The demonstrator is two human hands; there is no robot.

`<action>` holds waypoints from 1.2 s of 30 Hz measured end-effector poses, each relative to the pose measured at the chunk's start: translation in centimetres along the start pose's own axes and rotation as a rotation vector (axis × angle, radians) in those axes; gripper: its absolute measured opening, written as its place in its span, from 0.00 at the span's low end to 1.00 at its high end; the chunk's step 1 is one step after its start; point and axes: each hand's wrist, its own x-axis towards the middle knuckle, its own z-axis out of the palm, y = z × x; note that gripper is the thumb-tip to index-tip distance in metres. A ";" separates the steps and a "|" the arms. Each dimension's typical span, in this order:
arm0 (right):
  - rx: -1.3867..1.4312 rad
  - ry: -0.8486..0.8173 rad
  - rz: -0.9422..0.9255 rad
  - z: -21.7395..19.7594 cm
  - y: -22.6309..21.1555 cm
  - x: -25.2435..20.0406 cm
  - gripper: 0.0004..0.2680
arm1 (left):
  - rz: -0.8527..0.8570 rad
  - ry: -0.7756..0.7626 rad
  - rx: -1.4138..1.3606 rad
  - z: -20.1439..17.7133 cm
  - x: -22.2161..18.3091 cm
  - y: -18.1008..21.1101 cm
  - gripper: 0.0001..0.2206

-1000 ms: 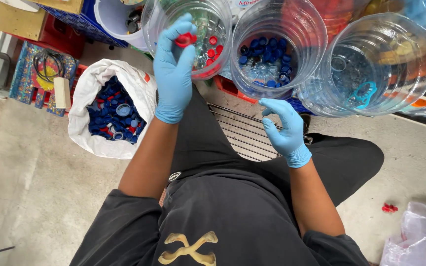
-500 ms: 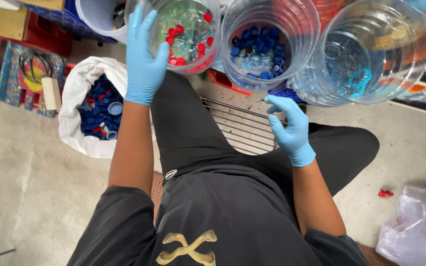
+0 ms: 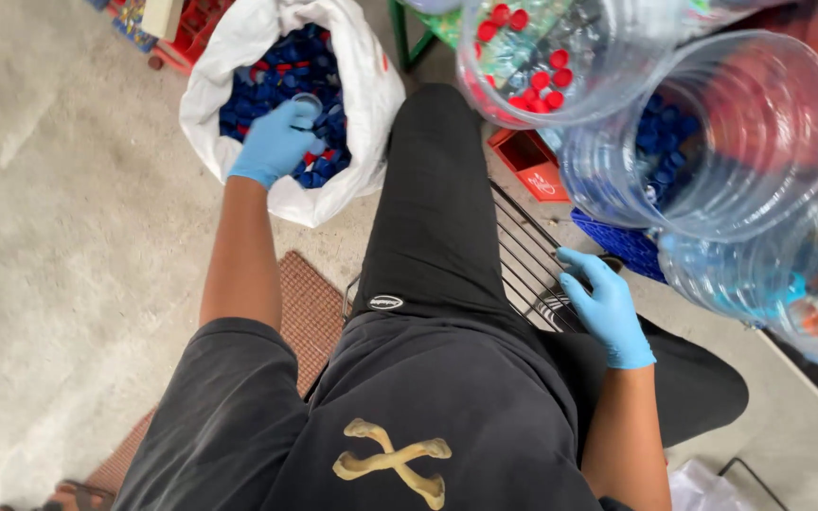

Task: Sorting plastic bottle caps by color from a large bag into separate plastic containers

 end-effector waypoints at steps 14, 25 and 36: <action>-0.080 -0.084 0.242 0.0 -0.8 -0.7 0.15 | -0.347 -0.278 0.052 6.3 4.9 2.9 0.40; -0.062 -0.053 0.223 -0.2 0.1 -1.1 0.14 | -0.254 -0.048 -0.153 8.3 7.1 -2.9 0.11; -0.053 -0.008 0.172 -1.1 -0.4 -1.6 0.14 | -0.339 -0.078 -0.577 1.2 3.1 -0.7 0.05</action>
